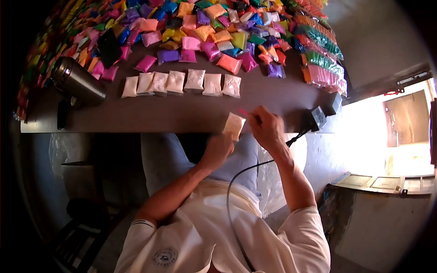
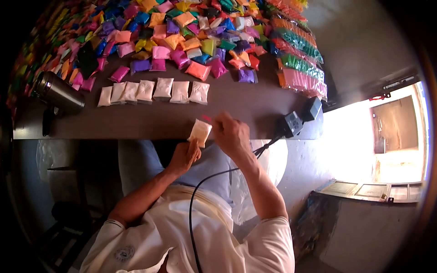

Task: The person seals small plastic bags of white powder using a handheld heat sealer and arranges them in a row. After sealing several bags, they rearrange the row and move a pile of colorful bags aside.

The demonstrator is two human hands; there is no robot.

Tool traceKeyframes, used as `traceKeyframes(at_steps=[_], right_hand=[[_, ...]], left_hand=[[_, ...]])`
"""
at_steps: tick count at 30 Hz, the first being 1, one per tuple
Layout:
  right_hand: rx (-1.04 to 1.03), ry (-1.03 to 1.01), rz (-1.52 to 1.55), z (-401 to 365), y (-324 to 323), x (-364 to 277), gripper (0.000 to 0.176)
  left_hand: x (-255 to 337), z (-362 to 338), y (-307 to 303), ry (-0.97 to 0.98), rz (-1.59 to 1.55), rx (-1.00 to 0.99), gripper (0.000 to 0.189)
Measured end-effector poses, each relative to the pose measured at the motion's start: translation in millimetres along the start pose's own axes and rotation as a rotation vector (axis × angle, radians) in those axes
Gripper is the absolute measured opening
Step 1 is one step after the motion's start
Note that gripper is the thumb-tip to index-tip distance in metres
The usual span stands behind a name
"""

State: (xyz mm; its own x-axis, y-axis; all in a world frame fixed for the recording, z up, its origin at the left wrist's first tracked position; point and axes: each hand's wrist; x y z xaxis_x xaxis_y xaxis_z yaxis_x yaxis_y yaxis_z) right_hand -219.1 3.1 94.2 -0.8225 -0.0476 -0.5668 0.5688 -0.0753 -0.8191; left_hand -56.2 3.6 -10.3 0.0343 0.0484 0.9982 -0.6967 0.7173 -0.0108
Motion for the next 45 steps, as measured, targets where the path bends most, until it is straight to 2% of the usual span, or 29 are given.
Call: traceKeyframes(at_steps=[3, 4, 5, 7, 8, 10, 11, 13, 14, 16, 17, 19, 20, 23, 25, 26, 28, 31, 33, 36, 37, 39, 40, 42, 43, 45], right_hand=[[0.071, 0.074, 0.120, -5, -19, -29, 0.006], [0.081, 0.018, 0.121, -7, -9, -24, 0.007], [0.058, -0.069, -0.075, -5, 15, -2, 0.009], [-0.092, 0.008, -0.073, -3, 22, 5, 0.010], [-0.088, -0.012, -0.082, 6, 18, 11, 0.010], [0.057, 0.117, 0.085, -1, 10, 1, 0.012], [0.062, 0.106, 0.082, 3, 7, -5, 0.012], [0.007, 0.248, 0.206, 1, 6, -24, 0.015], [-0.123, 0.281, 0.273, 1, 0, -37, 0.024], [-0.169, 0.271, 0.156, 4, 16, -34, 0.025], [-0.214, 0.260, 0.039, 6, 23, -29, 0.026], [-0.241, 0.248, 0.040, 9, 27, -19, 0.028], [-0.223, 0.219, 0.170, 10, 25, -14, 0.028], [-0.153, 0.187, 0.379, 9, 13, -8, 0.024], [-0.097, 0.180, 0.457, 8, 9, -4, 0.021], [-0.141, 0.177, 0.529, 7, 10, 0, 0.020], [-0.182, 0.174, 0.599, 4, 16, 11, 0.019], [-0.280, 0.113, 0.624, 3, 23, 20, 0.021], [-0.388, 0.041, 0.552, 5, 17, 21, 0.021], [-0.437, 0.067, 0.442, 8, 16, 23, 0.019], [-0.436, 0.067, 0.443, 9, 14, 23, 0.019], [-0.280, -0.016, 0.088, 7, 9, 21, 0.021], [-0.279, -0.015, 0.088, 7, 1, 15, 0.021], [-0.335, 0.330, 0.193, 6, -14, 4, 0.020], [-0.336, 0.331, 0.194, 2, -9, 7, 0.020], [-0.207, 0.168, 0.300, -10, 5, 12, 0.021]], left_hand=[[-2, 1, 0, 0.000, 0.077, 0.019, 0.062], [-1, 1, 1, 0.001, 0.106, 0.039, 0.061], [1, 1, 2, 0.002, 0.106, 0.039, 0.061], [16, 1, 2, -0.156, -0.243, 0.001, 0.061], [10, 9, -1, -0.138, -0.239, 0.014, 0.061], [-3, -2, 0, 0.047, 0.142, 0.046, 0.058], [-8, 1, 0, 0.057, 0.148, 0.052, 0.058], [-6, 0, 3, 0.145, 0.453, 0.088, 0.055], [-4, -1, 3, 0.146, 0.452, 0.089, 0.055], [9, -3, 0, 0.111, 0.425, -0.056, 0.048], [11, -3, -1, 0.111, 0.427, -0.055, 0.048], [14, 0, -2, 0.074, 0.529, -0.009, 0.043], [15, 1, -5, 0.075, 0.531, -0.004, 0.043], [18, 2, -11, 0.154, 0.477, 0.000, 0.043], [19, 0, -19, 0.057, 0.222, -0.125, 0.042], [16, -1, -20, 0.058, 0.222, -0.127, 0.042], [11, -3, -19, -0.169, -0.361, -0.168, 0.042], [15, -4, -19, -0.158, -0.488, -0.146, 0.044], [10, -2, -15, -0.164, -0.539, -0.133, 0.046], [5, 3, -10, -0.186, -0.584, -0.107, 0.048], [4, 4, -9, -0.204, -0.578, -0.089, 0.048], [-3, 4, -6, -0.158, -0.510, -0.092, 0.048], [-4, 5, -5, -0.107, -0.443, -0.093, 0.049], [-4, 6, -5, -0.113, -0.439, -0.090, 0.048], [-3, 6, -5, -0.120, -0.434, -0.088, 0.048], [8, 5, -2, -0.164, -0.497, -0.069, 0.048]])
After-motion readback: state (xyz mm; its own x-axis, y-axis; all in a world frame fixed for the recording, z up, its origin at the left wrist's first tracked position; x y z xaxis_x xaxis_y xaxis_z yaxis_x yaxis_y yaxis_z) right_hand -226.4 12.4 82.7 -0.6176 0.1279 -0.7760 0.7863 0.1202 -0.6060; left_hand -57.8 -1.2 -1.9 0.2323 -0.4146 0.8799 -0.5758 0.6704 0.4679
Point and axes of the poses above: each hand's wrist, its own z-axis towards the middle knuckle, its own y-axis out of the palm, x = y × z, and after that the axes turned 14 degrees about -x, right-handed
